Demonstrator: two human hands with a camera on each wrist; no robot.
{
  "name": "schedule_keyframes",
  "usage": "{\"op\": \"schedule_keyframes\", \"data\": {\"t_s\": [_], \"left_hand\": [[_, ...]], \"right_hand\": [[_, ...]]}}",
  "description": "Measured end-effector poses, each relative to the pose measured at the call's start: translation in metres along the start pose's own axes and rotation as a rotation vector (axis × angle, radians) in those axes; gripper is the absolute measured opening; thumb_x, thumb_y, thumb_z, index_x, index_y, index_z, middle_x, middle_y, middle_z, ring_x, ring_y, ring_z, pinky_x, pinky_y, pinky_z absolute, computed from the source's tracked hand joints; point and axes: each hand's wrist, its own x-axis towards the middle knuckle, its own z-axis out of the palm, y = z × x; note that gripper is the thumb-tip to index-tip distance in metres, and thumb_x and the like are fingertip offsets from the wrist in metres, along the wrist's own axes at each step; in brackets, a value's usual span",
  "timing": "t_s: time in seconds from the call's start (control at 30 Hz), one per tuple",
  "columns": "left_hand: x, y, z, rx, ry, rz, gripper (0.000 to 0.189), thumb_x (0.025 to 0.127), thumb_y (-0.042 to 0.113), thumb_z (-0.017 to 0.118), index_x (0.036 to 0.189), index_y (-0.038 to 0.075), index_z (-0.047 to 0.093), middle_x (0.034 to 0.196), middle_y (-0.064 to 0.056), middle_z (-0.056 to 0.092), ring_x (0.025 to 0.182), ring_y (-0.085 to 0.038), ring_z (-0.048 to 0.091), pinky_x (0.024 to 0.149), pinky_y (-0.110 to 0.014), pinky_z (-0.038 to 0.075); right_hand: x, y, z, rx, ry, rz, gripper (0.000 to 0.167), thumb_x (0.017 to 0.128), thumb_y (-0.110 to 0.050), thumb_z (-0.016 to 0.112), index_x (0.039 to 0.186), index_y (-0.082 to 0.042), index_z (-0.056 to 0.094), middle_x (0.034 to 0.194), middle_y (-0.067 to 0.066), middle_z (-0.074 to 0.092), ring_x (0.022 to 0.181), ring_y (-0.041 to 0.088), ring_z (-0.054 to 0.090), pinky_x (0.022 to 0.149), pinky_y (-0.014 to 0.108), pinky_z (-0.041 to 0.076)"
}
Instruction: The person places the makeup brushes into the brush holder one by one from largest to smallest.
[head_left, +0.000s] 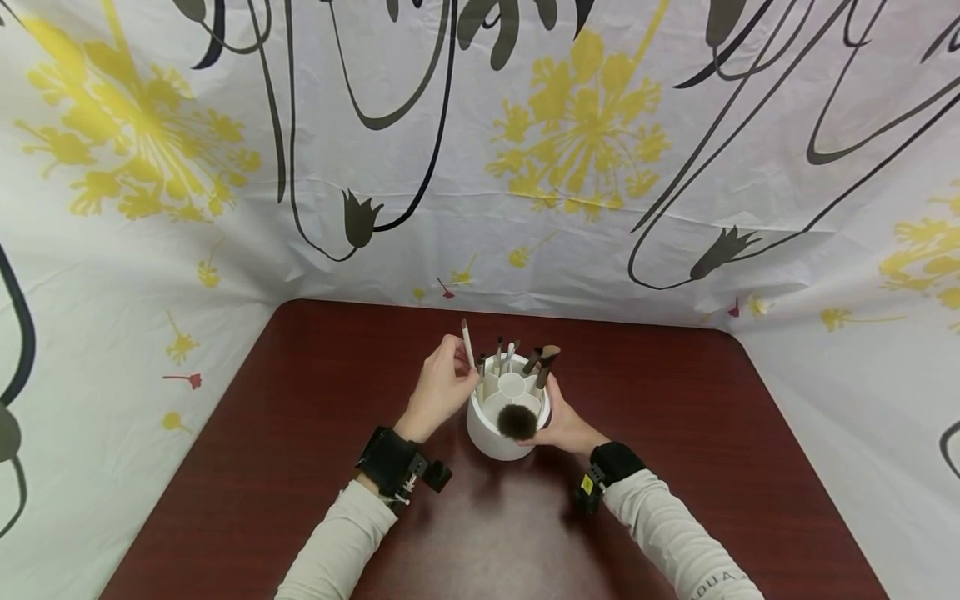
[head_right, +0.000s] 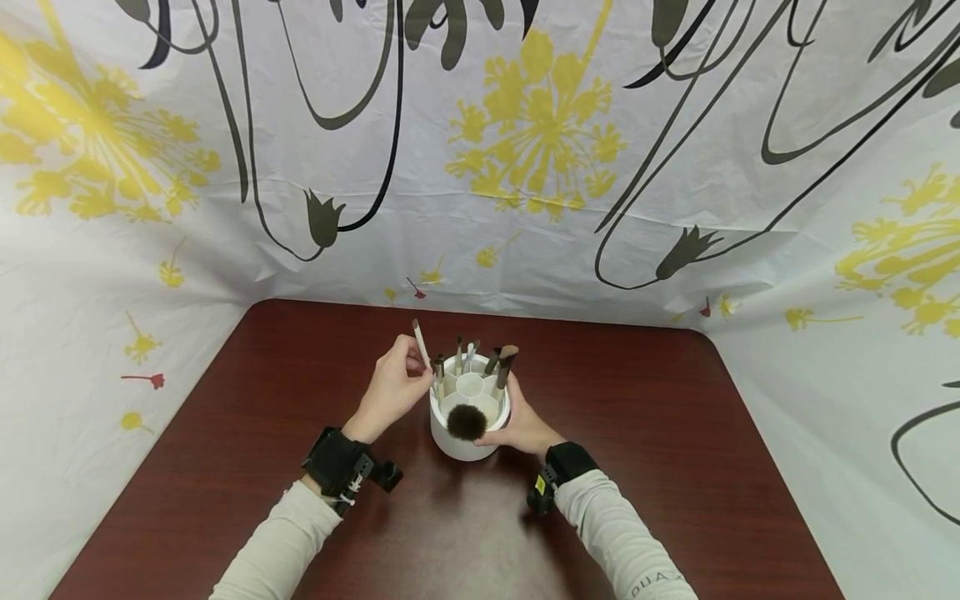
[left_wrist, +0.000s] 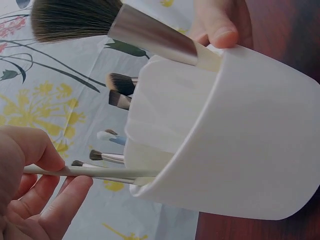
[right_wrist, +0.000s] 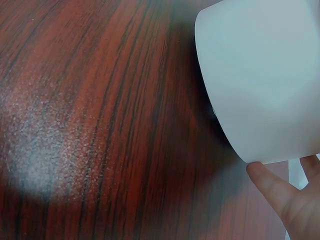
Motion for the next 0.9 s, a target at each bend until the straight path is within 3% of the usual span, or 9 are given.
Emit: {"op": "schedule_keyframes", "data": {"t_s": [0.3, 0.63, 0.9], "left_hand": [[-0.003, -0.006, 0.003, 0.018, -0.008, 0.003, 0.025, 0.076, 0.005, 0.062, 0.096, 0.006, 0.046, 0.087, -0.007, 0.057, 0.078, -0.017, 0.061, 0.066, -0.028, 0.05], [-0.006, -0.01, 0.007, 0.046, -0.018, -0.017, 0.026, 0.077, 0.007, 0.062, 0.098, 0.005, 0.047, 0.086, -0.008, 0.057, 0.078, -0.018, 0.061, 0.064, -0.028, 0.051], [-0.007, -0.015, 0.01, 0.071, -0.004, 0.028, 0.026, 0.076, 0.003, 0.064, 0.097, 0.003, 0.05, 0.087, -0.008, 0.056, 0.075, -0.018, 0.062, 0.062, -0.026, 0.051]], "right_hand": [[-0.001, -0.001, 0.002, 0.056, -0.003, 0.008, 0.117, 0.059, -0.008, 0.083, 0.143, -0.028, 0.003, 0.145, 0.007, 0.018, 0.13, 0.025, 0.021, 0.102, 0.049, 0.019], [-0.001, 0.0, 0.001, 0.035, 0.0, 0.005, 0.118, 0.059, -0.01, 0.084, 0.143, -0.029, 0.003, 0.145, 0.007, 0.019, 0.13, 0.025, 0.021, 0.102, 0.049, 0.019], [-0.005, -0.029, 0.002, 0.047, -0.011, -0.009, 0.118, 0.059, 0.0, 0.081, 0.144, -0.011, 0.0, 0.145, 0.018, 0.017, 0.13, 0.032, 0.019, 0.101, 0.053, 0.016]]}}
